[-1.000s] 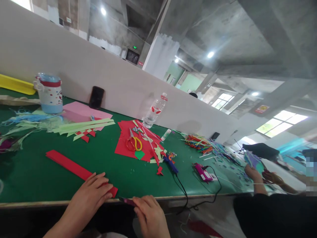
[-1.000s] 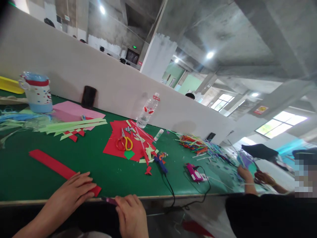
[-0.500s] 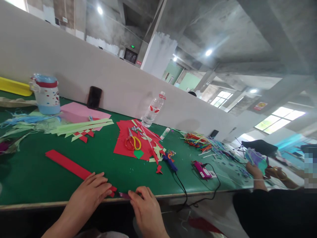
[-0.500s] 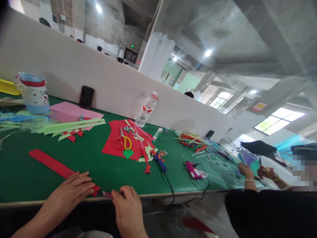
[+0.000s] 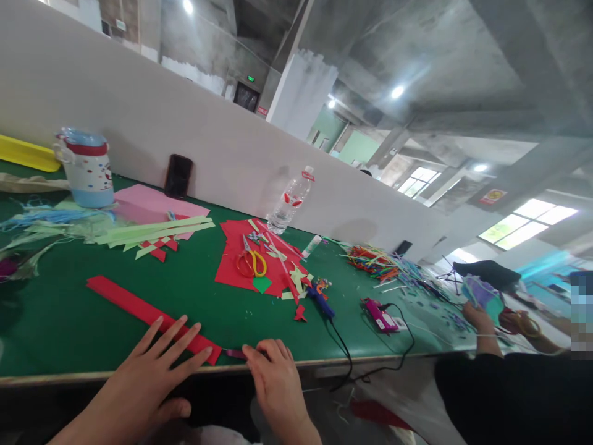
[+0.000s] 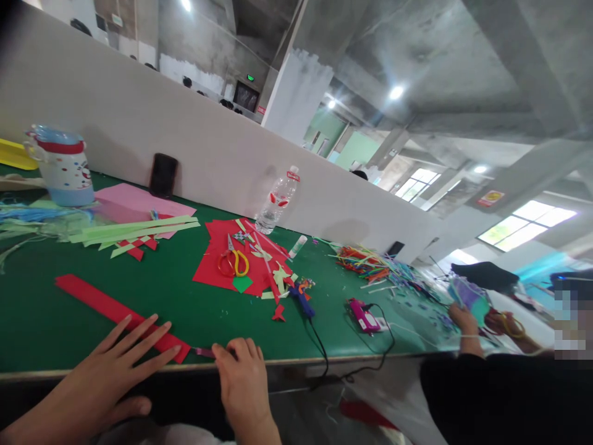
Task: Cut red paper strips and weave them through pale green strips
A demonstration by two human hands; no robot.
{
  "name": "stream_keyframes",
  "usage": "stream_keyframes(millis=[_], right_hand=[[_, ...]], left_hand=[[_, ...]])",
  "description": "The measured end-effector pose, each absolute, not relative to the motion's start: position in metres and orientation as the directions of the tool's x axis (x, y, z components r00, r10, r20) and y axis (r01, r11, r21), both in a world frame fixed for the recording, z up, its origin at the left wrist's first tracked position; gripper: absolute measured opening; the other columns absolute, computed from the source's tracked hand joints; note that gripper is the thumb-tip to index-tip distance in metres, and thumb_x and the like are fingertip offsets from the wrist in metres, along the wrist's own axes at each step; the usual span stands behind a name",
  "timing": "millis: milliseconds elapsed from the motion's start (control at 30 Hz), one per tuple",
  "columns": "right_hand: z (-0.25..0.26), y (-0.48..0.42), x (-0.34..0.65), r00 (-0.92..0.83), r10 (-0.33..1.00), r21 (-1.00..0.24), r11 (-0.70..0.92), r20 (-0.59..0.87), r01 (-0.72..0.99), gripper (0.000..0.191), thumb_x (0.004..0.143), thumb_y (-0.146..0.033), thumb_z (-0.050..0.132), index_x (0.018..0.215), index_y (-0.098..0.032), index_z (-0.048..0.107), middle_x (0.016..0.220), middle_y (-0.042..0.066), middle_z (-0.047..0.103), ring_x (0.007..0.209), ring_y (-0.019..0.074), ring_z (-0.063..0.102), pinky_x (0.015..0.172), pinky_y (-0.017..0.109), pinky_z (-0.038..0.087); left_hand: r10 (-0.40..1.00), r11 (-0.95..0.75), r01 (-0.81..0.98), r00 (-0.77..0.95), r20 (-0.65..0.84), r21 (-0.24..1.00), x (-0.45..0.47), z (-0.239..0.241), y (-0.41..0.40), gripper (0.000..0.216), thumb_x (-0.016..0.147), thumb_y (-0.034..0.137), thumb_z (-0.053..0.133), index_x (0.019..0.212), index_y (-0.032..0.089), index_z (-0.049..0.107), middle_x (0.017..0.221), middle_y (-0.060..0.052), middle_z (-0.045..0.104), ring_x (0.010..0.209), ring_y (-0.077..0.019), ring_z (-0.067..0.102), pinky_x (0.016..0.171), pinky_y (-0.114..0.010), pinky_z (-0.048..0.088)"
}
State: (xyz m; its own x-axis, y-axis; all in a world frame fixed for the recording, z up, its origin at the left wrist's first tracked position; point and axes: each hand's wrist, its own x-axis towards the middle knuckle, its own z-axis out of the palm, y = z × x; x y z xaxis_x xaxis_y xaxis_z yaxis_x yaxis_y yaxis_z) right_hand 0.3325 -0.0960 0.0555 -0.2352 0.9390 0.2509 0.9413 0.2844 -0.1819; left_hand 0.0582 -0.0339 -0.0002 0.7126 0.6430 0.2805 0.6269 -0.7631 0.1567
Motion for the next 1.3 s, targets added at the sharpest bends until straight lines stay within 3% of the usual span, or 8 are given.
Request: stream_keyframes(millis=[133,433,767,1067,1300], right_hand=[[0.053,-0.093,0.335,-0.241,0.937,-0.176,0.29,0.253,0.941,0.033,0.09,-0.01,0.059,0.117,-0.027,0.069,0.095,0.005,0.066,0.085,0.023,0.059,0.071,0.034,0.045],[0.052,-0.089,0.333,-0.268,0.926,-0.183,0.322,0.267,0.929,0.033,0.09,-0.009,0.06,0.116,-0.028,0.069,0.095,0.005,0.066,0.084,0.0221,0.059,0.071,0.033,0.044],[0.054,-0.082,0.337,-0.294,0.918,-0.197,0.35,0.266,0.916,0.03,0.092,-0.012,0.06,0.115,-0.03,0.07,0.093,0.003,0.066,0.085,0.0214,0.058,0.073,0.034,0.04],[0.058,-0.076,0.339,-0.308,0.921,-0.216,0.359,0.24,0.908,0.03,0.092,-0.014,0.062,0.115,-0.031,0.07,0.095,0.002,0.066,0.088,0.0198,0.057,0.073,0.032,0.039],[0.058,-0.072,0.336,-0.313,0.917,-0.231,0.37,0.248,0.9,0.029,0.092,-0.013,0.061,0.114,-0.03,0.071,0.095,0.003,0.066,0.088,0.0199,0.057,0.075,0.032,0.041]], left_hand=[[0.645,-0.763,0.621,0.719,0.258,0.178,0.057,0.0,-0.034,0.078,0.078,0.069,0.064,0.146,0.05,0.032,0.156,-0.007,0.04,0.142,-0.0386,0.039,0.114,-0.065,0.024],[0.658,-0.753,0.631,0.733,0.174,0.186,0.056,0.008,-0.035,0.086,0.076,0.066,0.069,0.148,0.052,0.023,0.158,-0.009,0.034,0.144,-0.0406,0.031,0.112,-0.07,0.025],[0.636,-0.77,0.603,0.751,0.177,0.208,0.052,0.009,-0.034,0.081,0.079,0.073,0.058,0.148,0.051,0.022,0.16,-0.008,0.03,0.145,-0.0401,0.029,0.113,-0.069,0.025],[0.653,-0.748,0.606,0.745,0.137,0.269,0.052,0.009,-0.034,0.083,0.075,0.074,0.062,0.147,0.049,0.028,0.162,-0.005,0.027,0.147,-0.0388,0.026,0.117,-0.067,0.017],[0.638,-0.765,0.594,0.753,0.16,0.249,0.052,0.012,-0.035,0.082,0.077,0.077,0.056,0.148,0.05,0.024,0.16,-0.009,0.029,0.147,-0.04,0.027,0.114,-0.07,0.021]])
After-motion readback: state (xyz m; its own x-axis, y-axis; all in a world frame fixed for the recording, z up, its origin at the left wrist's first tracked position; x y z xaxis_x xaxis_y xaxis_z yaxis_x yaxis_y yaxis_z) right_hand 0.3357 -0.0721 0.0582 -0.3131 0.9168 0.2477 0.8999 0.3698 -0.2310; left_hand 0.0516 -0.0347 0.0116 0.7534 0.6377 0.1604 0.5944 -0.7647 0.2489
